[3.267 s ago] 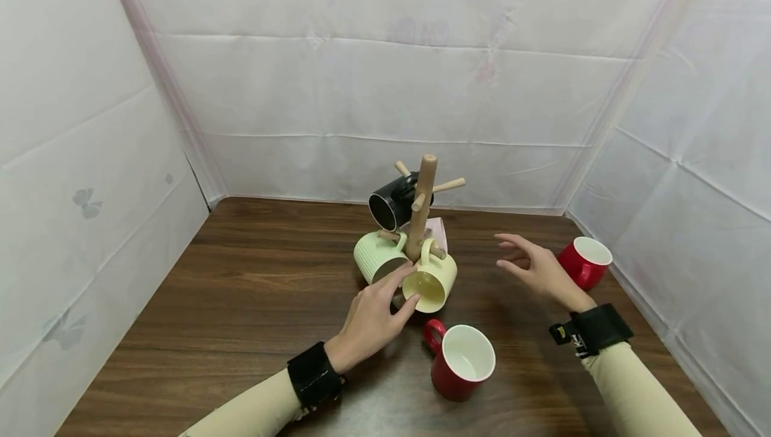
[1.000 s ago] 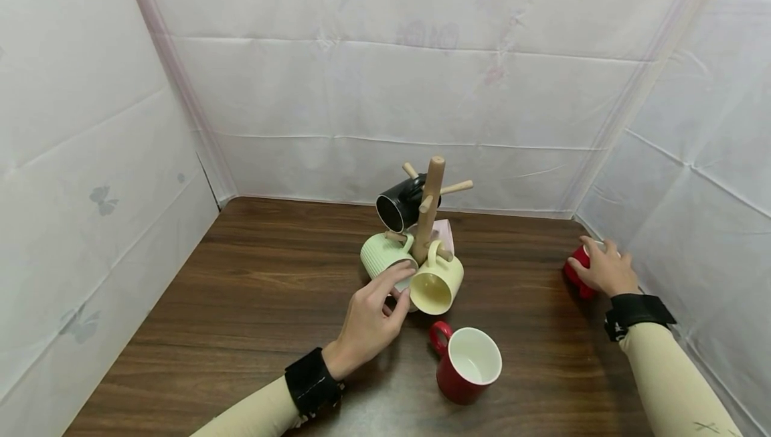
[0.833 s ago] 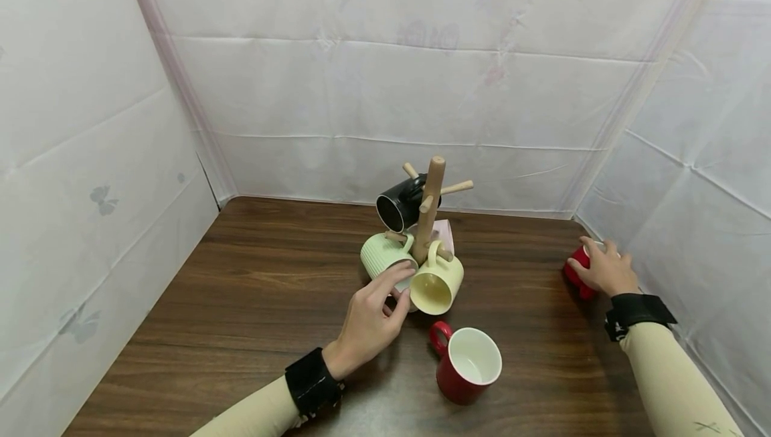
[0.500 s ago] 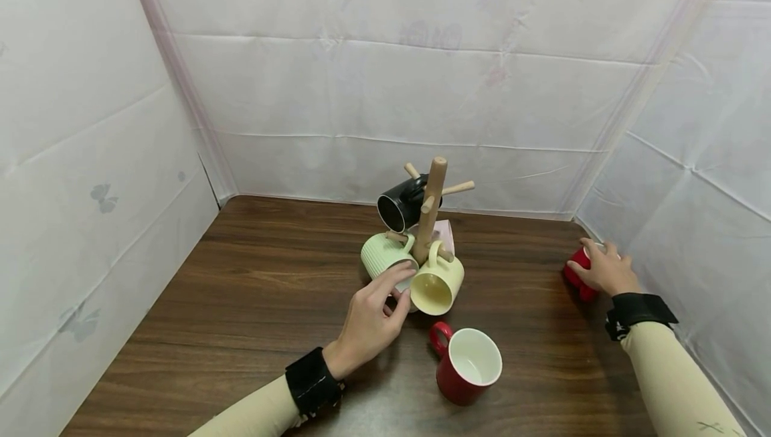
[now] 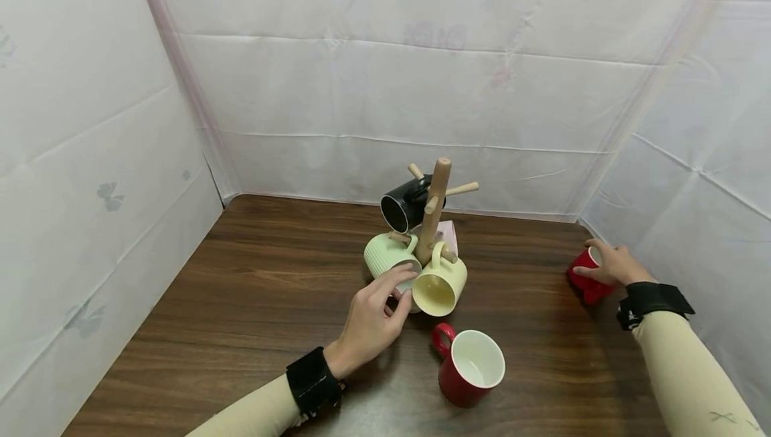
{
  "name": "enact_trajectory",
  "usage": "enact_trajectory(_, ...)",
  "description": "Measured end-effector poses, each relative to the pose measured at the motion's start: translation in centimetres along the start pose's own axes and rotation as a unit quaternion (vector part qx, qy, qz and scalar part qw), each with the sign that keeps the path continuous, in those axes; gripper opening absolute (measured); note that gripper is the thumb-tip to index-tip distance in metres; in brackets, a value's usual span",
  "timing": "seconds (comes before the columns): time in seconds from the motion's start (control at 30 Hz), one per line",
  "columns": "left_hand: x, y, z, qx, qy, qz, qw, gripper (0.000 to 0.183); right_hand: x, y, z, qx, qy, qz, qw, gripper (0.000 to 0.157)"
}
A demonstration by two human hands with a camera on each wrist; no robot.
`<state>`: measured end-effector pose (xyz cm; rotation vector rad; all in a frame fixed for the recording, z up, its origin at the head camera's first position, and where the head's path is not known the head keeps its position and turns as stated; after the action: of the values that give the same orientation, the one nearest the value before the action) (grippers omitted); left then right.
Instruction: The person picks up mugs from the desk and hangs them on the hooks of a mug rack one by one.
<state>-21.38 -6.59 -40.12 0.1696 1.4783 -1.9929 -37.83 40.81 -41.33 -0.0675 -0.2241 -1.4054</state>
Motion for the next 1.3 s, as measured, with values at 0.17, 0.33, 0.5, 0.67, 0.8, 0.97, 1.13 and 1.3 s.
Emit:
enact_trajectory(0.17,-0.01,-0.13,0.05,0.002,0.0,0.002,1.0,0.028,0.0,-0.07,0.55,0.013,0.01,0.008,1.0,0.083)
enact_trajectory(0.33,-0.04,-0.09,0.13,-0.001,-0.002,0.002,1.0,0.028,-0.13,-0.33,0.55,0.016,0.012,0.007,1.0,0.084)
enact_trajectory(0.5,-0.03,-0.09,0.14,-0.002,-0.001,0.003,1.0,0.027,-0.33,-0.42,0.41,0.013,0.011,0.007,1.0,0.084)
enact_trajectory(0.67,-0.06,-0.18,0.18,-0.006,0.001,0.001,1.0,0.027,-0.41,-0.42,0.5,0.006,0.009,0.012,1.0,0.085)
enact_trajectory(0.8,-0.04,-0.26,0.17,-0.009,0.001,0.002,1.0,0.027,-0.55,-0.41,0.55,0.001,0.01,0.013,1.0,0.086)
enact_trajectory(0.97,-0.1,-0.37,0.26,-0.011,0.002,0.0,0.9999,0.026,-0.48,-0.37,0.74,-0.01,0.018,0.021,1.0,0.086)
enact_trajectory(1.13,-0.2,-0.36,0.29,-0.013,0.002,-0.005,0.9999,0.028,-0.45,-0.33,0.66,-0.02,0.024,0.035,0.999,0.089)
enact_trajectory(1.3,-0.29,-0.29,0.27,-0.012,-0.001,-0.003,0.9999,0.029,-0.48,-0.13,0.58,-0.03,0.019,0.044,0.998,0.086)
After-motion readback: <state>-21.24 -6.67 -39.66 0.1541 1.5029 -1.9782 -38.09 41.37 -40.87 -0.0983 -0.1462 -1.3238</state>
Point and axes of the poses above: each hand's wrist, its own y-axis away from the middle knuckle, its own z-axis out of the back of the hand, x = y × z, the point moved 5 cm from there along -y, towards the middle knuckle, and after that the axes turned 2 degrees about y, right-handed, at the moved point
